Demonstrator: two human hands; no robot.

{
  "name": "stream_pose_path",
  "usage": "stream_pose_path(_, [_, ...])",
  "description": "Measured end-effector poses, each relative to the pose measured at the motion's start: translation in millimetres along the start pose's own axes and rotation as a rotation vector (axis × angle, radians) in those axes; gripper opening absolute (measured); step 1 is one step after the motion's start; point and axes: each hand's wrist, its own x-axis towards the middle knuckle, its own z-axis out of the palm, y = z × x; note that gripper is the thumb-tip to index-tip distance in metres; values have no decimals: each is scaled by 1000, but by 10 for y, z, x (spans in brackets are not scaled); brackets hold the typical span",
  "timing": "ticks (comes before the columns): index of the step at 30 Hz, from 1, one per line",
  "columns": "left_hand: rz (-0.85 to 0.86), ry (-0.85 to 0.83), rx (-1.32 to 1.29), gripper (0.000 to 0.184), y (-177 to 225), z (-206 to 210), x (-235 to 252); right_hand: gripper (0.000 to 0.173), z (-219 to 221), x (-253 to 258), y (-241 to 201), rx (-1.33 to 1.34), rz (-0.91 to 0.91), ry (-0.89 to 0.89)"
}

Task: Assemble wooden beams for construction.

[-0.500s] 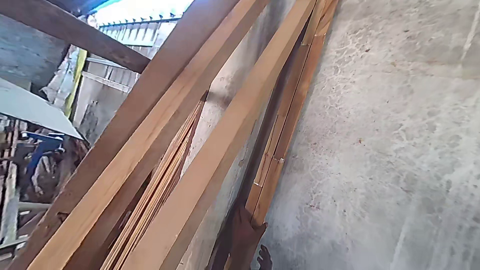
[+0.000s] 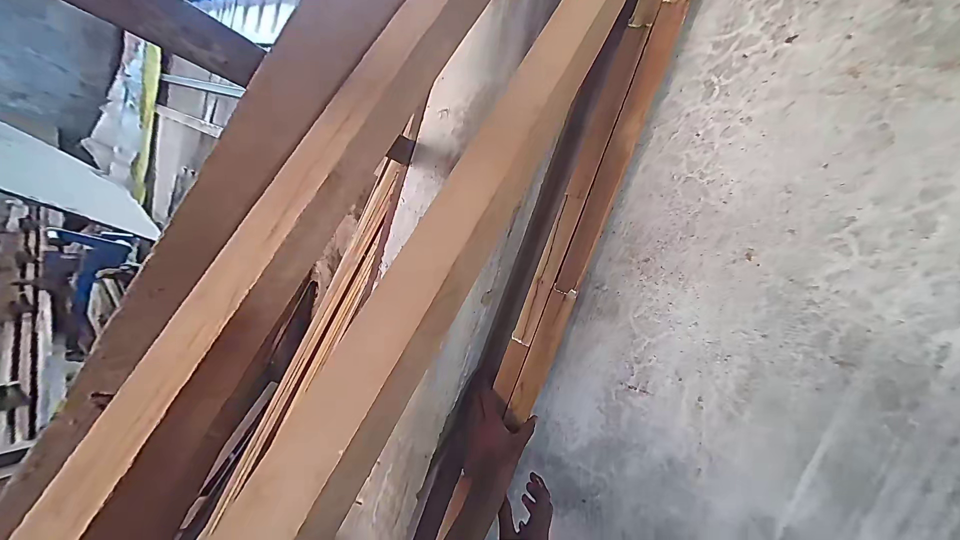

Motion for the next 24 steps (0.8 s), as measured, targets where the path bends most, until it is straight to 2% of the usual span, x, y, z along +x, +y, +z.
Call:
stream_pose_path(4, [14, 18, 18, 123, 40, -9, -21, 66, 4, -22, 52, 14, 4, -8])
stream_pose_path(10, [41, 86, -18, 110, 91, 3, -14, 67, -11, -53, 75, 3, 14, -5])
stream_pose_path(21, [67, 148, -39, 110, 76, -8, -116, 64, 20, -149, 178, 6, 8, -8])
stream_pose_path(24, [93, 166, -28, 116, 57, -25, -130, 66, -7, -176, 156, -14, 41, -4])
